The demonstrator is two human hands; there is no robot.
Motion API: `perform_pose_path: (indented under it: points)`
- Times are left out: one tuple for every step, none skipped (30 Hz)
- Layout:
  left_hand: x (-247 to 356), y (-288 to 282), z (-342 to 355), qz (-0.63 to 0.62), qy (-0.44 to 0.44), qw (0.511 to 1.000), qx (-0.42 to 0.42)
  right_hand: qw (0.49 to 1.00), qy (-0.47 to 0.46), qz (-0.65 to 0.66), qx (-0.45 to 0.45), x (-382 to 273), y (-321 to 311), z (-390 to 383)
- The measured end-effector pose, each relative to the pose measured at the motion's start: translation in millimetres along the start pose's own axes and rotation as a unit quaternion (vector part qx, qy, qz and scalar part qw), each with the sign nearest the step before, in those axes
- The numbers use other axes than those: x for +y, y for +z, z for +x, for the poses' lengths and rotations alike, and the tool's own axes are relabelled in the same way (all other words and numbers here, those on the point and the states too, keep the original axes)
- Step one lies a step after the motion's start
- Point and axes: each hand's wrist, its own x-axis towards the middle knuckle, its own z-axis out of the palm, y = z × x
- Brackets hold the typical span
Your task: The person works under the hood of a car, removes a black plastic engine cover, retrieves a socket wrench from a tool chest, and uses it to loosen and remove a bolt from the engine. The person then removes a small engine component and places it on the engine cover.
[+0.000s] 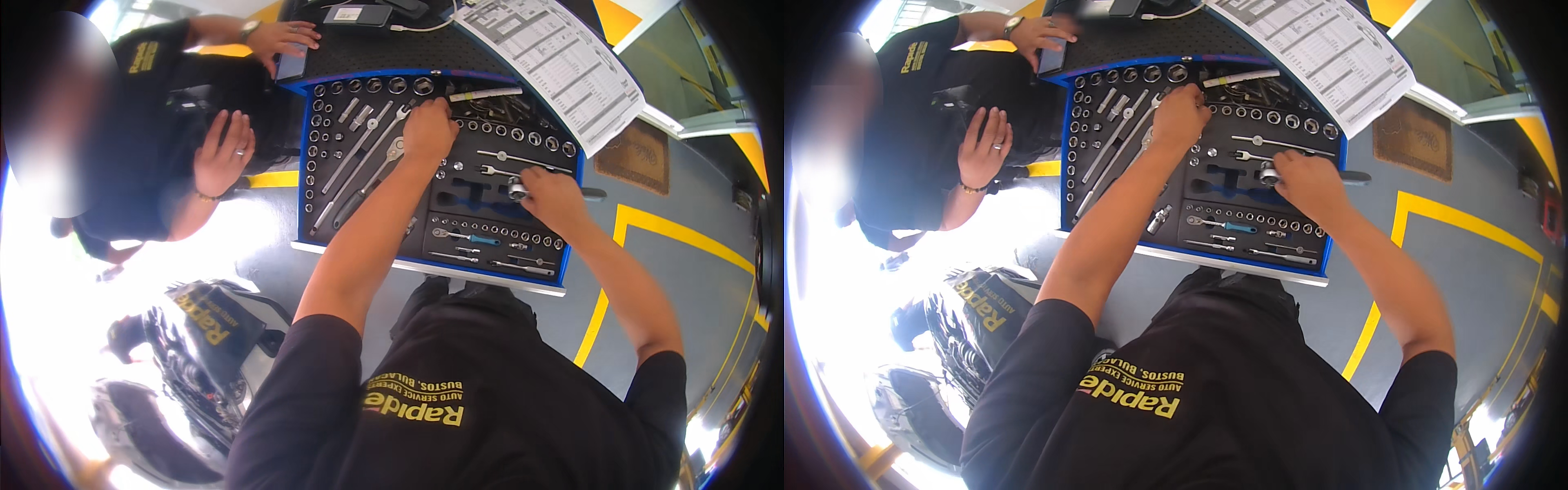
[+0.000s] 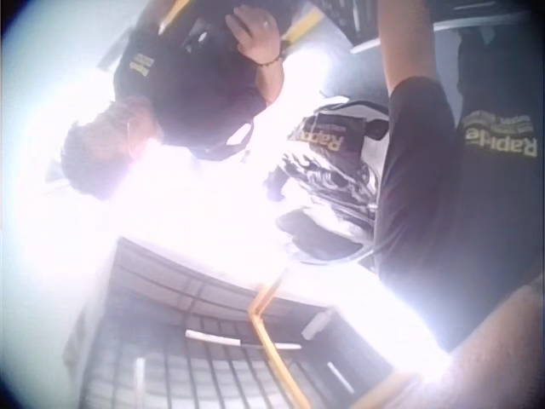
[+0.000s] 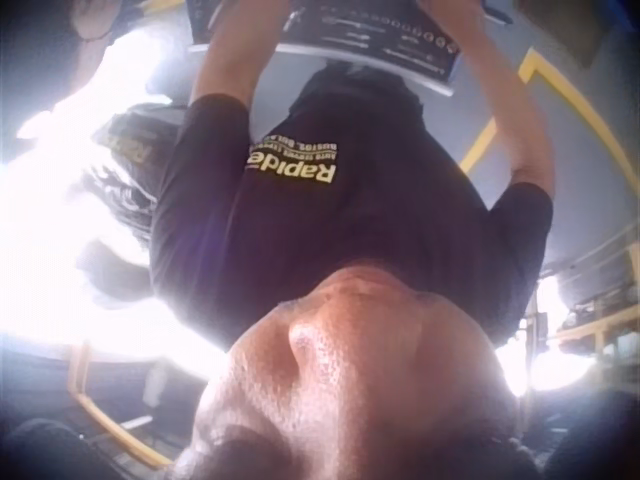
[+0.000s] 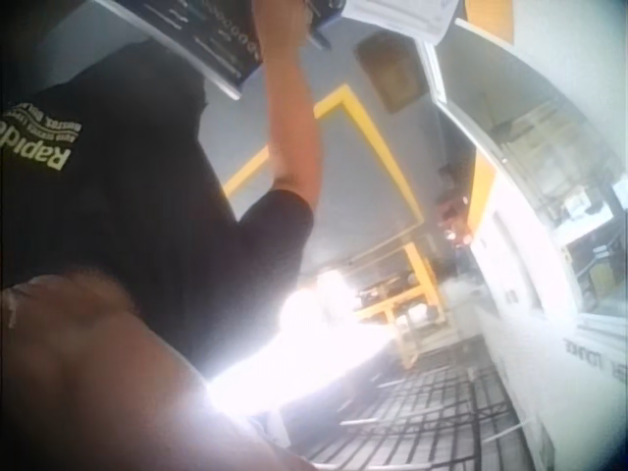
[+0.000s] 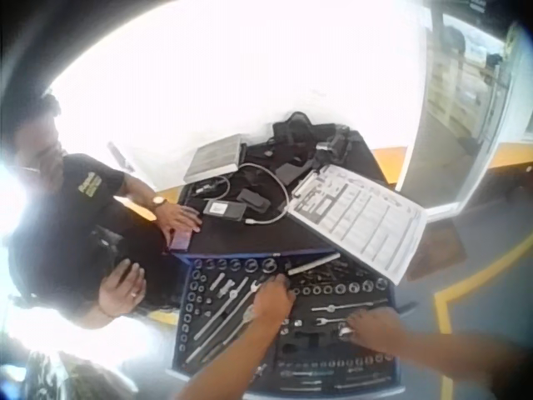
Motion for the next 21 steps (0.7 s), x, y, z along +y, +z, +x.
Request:
perform_pose_path:
  points:
    - [-3, 2, -3, -0.008, 0.003, 0.999, 0.033, 0.999, 0.028, 0.031, 0.015, -3, -18, 0]
    - [-6, -3, -3, -0.053, -0.008, 0.998, 0.043, 0.996, 0.059, 0.058, 0.038, -9, -40, -1]
    - [-8, -12, -5, -0.096, -0.02, 0.994, 0.051, 0.99, 0.092, 0.088, 0.058, -19, -62, -2]
    - [-11, -22, -8, -0.141, -0.03, 0.988, 0.057, 0.982, 0.128, 0.117, 0.078, -27, -81, -6]
    - [-14, -30, -12, -0.193, -0.047, 0.979, 0.039, 0.965, 0.151, 0.193, 0.089, -29, -97, -10]
    - [-10, -39, -19, -0.342, -0.105, 0.934, -0.019, 0.943, 0.176, 0.264, 0.103, -29, -113, -15]
    - [-5, -50, -31, -0.477, -0.158, 0.861, -0.077, 0.913, 0.199, 0.336, 0.119, -28, -124, -17]
    - [0, -58, -46, -0.599, -0.207, 0.763, -0.132, 0.887, 0.186, 0.401, 0.137, -29, -131, -18]
    - [3, -63, -65, -0.638, -0.216, 0.722, -0.159, 0.855, 0.174, 0.464, 0.153, -33, -137, -22]
    - [5, -64, -82, -0.674, -0.225, 0.679, -0.185, 0.819, 0.16, 0.524, 0.168, -37, -139, -23]
    - [11, -68, -97, -0.699, -0.23, 0.65, -0.188, 0.804, 0.137, 0.55, 0.18, -41, -136, -23]
    - [17, -73, -112, -0.724, -0.238, 0.62, -0.188, 0.8, 0.132, 0.558, 0.178, -48, -134, -21]
    - [22, -78, -124, -0.749, -0.244, 0.588, -0.183, 0.796, 0.123, 0.566, 0.174, -55, -132, -16]
    - [26, -82, -135, -0.754, -0.241, 0.582, -0.187, 0.793, 0.113, 0.574, 0.169, -59, -129, -13]
    - [28, -89, -144, -0.758, -0.239, 0.577, -0.186, 0.795, 0.105, 0.581, 0.141, -63, -127, -9]
    - [30, -97, -153, -0.763, -0.238, 0.572, -0.184, 0.8, 0.097, 0.579, 0.128, -70, -127, -4]
    - [34, -105, -161, -0.765, -0.234, 0.575, -0.171, 0.805, 0.088, 0.576, 0.114, -82, -127, 1]
    - [32, -113, -170, -0.765, -0.234, 0.577, -0.163, 0.808, 0.079, 0.575, 0.1, -94, -125, 5]
    - [29, -122, -179, -0.765, -0.233, 0.58, -0.154, 0.809, 0.054, 0.578, 0.096, -100, -117, 10]
    - [24, -129, -188, -0.765, -0.232, 0.583, -0.142, 0.807, 0.046, 0.584, 0.077, -110, -115, 15]
    - [15, -134, -199, -0.754, -0.225, 0.6, -0.142, 0.807, 0.041, 0.587, 0.057, -122, -113, 19]
